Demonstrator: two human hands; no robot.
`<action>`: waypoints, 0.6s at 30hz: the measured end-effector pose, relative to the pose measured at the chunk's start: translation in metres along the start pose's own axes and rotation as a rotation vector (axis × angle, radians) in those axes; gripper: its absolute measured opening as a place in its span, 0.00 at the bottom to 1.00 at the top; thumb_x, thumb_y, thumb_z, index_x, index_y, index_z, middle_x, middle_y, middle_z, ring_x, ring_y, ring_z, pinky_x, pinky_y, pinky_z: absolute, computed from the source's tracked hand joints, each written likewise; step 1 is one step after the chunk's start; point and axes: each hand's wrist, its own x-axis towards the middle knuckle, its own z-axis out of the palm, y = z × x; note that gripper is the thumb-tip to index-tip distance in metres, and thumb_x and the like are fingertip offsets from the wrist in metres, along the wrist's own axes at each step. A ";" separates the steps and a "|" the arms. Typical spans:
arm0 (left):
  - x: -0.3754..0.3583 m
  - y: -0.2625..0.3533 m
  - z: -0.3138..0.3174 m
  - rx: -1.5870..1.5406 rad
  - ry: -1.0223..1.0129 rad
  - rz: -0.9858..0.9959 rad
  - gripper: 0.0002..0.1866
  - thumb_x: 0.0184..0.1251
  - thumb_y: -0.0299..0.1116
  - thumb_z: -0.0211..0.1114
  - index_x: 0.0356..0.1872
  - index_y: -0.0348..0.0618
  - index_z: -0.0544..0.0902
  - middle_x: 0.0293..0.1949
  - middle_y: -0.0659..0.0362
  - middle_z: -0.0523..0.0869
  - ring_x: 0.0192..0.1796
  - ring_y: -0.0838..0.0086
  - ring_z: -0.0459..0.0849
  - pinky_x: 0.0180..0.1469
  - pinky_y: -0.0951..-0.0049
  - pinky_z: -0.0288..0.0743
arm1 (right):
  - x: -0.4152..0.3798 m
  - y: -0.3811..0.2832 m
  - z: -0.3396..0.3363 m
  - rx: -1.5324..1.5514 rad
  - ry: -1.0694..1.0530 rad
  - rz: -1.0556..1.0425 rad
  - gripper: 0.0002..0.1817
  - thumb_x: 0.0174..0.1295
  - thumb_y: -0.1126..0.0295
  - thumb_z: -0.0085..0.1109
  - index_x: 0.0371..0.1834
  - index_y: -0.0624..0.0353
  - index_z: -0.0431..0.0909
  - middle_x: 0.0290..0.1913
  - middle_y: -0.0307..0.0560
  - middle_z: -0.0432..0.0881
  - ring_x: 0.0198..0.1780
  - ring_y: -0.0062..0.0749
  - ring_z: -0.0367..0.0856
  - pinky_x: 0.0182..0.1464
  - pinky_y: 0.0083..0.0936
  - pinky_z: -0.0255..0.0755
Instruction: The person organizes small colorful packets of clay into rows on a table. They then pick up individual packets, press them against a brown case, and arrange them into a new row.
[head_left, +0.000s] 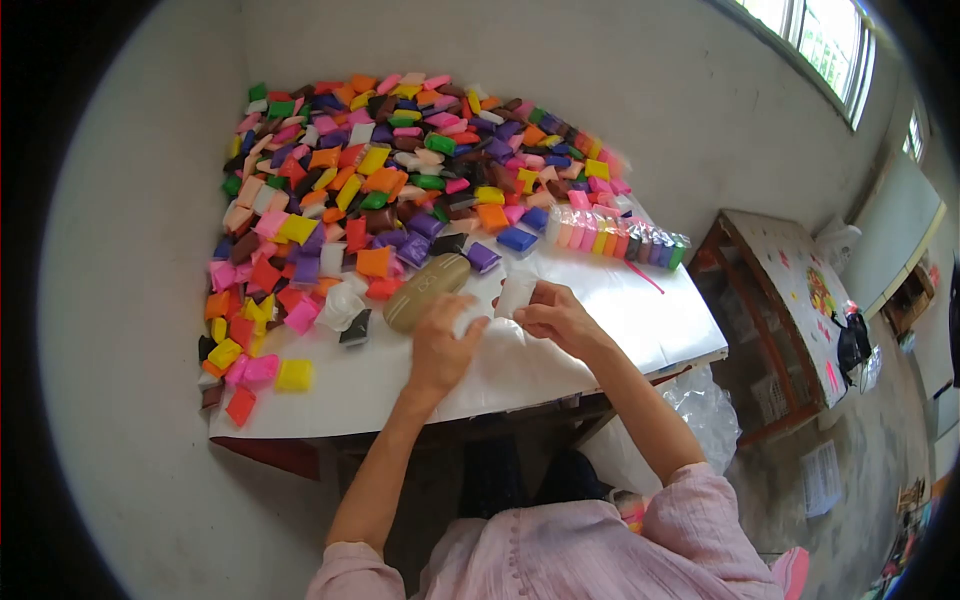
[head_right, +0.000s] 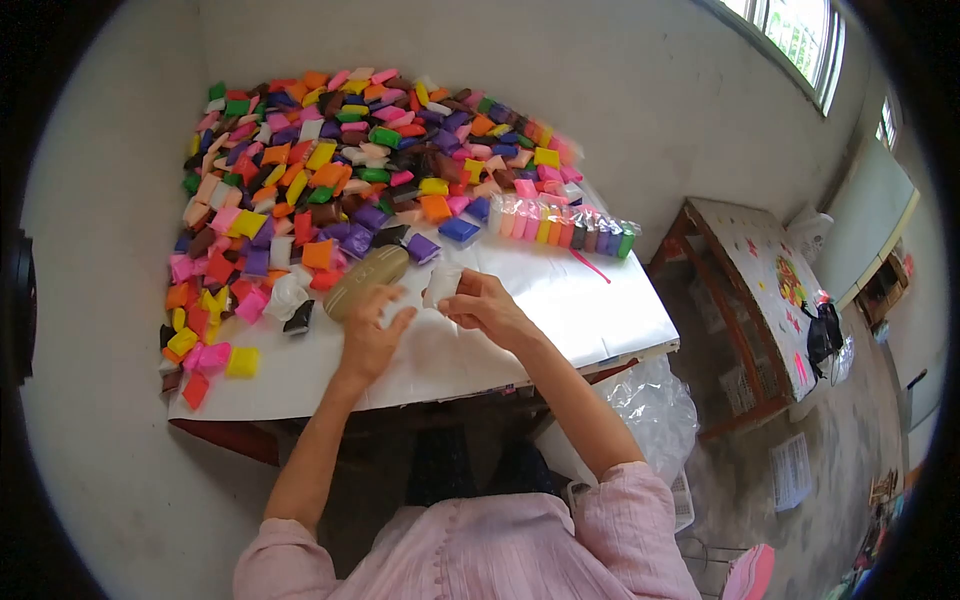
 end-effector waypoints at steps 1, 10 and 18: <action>0.006 -0.005 -0.007 0.270 0.070 0.008 0.21 0.58 0.35 0.70 0.52 0.38 0.81 0.44 0.53 0.82 0.47 0.63 0.79 0.49 0.63 0.73 | 0.005 -0.006 0.002 -0.130 0.041 -0.005 0.27 0.54 0.71 0.67 0.59 0.63 0.74 0.42 0.42 0.80 0.32 0.17 0.74 0.30 0.14 0.66; 0.017 -0.017 -0.010 0.743 -0.030 -0.196 0.28 0.52 0.39 0.71 0.52 0.35 0.74 0.49 0.46 0.77 0.55 0.52 0.74 0.57 0.51 0.70 | 0.073 0.036 0.012 -0.870 0.213 -0.314 0.28 0.48 0.72 0.67 0.55 0.66 0.72 0.46 0.52 0.82 0.35 0.33 0.82 0.41 0.29 0.76; 0.006 -0.002 0.010 0.534 0.123 -0.130 0.31 0.51 0.38 0.73 0.54 0.30 0.73 0.49 0.41 0.74 0.57 0.49 0.72 0.57 0.51 0.71 | 0.089 0.040 0.009 -0.998 0.220 -0.414 0.26 0.47 0.72 0.67 0.51 0.67 0.72 0.45 0.58 0.82 0.40 0.45 0.84 0.43 0.35 0.77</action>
